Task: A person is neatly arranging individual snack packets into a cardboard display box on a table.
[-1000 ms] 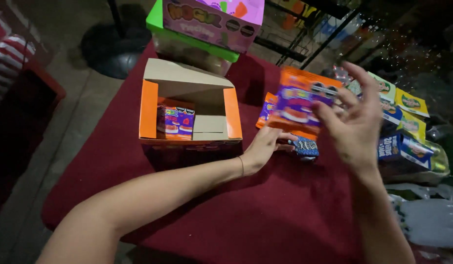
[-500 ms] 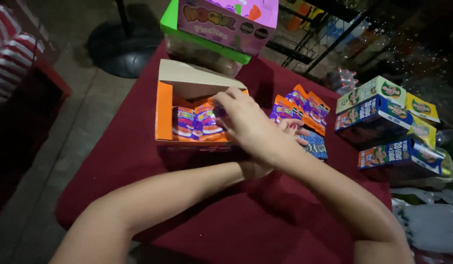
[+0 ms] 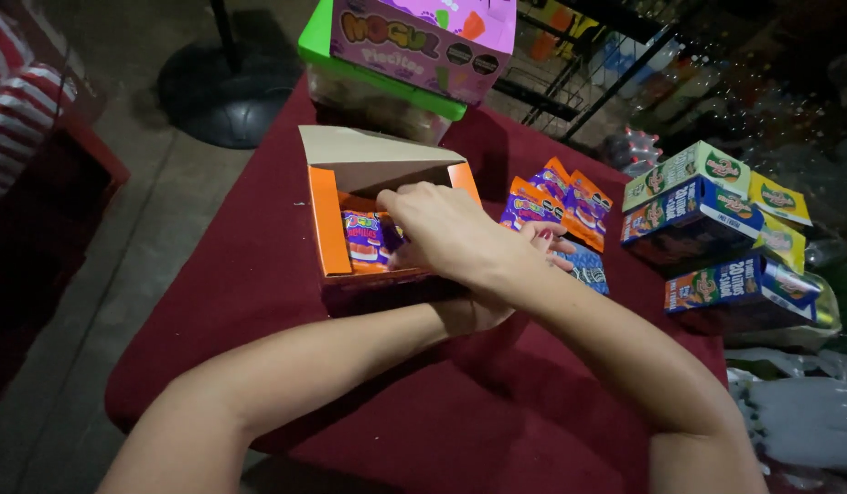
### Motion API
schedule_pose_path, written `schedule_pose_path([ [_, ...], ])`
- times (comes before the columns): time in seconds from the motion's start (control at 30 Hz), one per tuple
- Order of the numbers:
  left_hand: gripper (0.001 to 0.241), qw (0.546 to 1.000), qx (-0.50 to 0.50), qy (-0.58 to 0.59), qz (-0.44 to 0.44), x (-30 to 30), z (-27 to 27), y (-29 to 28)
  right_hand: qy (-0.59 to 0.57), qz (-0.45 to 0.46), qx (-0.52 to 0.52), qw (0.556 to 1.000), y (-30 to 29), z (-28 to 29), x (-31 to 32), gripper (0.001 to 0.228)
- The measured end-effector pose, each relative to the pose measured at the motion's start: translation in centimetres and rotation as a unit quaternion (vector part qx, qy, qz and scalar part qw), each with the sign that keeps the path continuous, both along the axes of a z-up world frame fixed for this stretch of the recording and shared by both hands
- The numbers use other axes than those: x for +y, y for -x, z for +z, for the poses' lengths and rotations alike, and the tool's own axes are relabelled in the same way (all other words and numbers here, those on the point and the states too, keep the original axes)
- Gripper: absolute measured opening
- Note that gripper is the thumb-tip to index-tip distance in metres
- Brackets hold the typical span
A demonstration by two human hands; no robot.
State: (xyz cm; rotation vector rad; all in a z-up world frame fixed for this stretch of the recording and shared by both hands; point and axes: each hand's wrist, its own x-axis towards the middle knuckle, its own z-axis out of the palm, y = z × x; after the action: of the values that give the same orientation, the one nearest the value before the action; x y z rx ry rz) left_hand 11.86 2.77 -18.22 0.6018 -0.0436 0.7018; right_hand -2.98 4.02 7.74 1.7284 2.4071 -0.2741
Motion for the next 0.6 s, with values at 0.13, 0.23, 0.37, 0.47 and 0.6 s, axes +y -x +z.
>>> schedule_pose_path([
  [0.13,0.035,1.0,-0.015,0.005,-0.018,1.1,-2.0,-0.2,0.024,0.021,-0.003,0.999,0.0,-1.6,1.1,0.06],
  [0.23,0.035,0.999,-0.03,0.007,-0.037,1.9,-3.2,-0.5,0.081,-0.001,0.007,0.997,0.9,-0.5,0.9,0.055],
  [0.37,0.036,0.996,-0.053,0.01,-0.065,3.0,-3.7,-1.2,0.126,0.027,0.067,0.989,1.5,0.9,0.2,0.061],
  [0.47,0.036,0.994,-0.07,0.012,-0.086,3.6,-4.2,-1.9,0.123,0.017,0.081,0.989,1.3,0.5,-0.2,0.064],
  [0.6,0.037,0.989,-0.09,0.016,-0.119,3.0,-1.7,0.0,0.06,-0.01,0.029,0.998,-0.1,-2.7,0.6,0.064],
])
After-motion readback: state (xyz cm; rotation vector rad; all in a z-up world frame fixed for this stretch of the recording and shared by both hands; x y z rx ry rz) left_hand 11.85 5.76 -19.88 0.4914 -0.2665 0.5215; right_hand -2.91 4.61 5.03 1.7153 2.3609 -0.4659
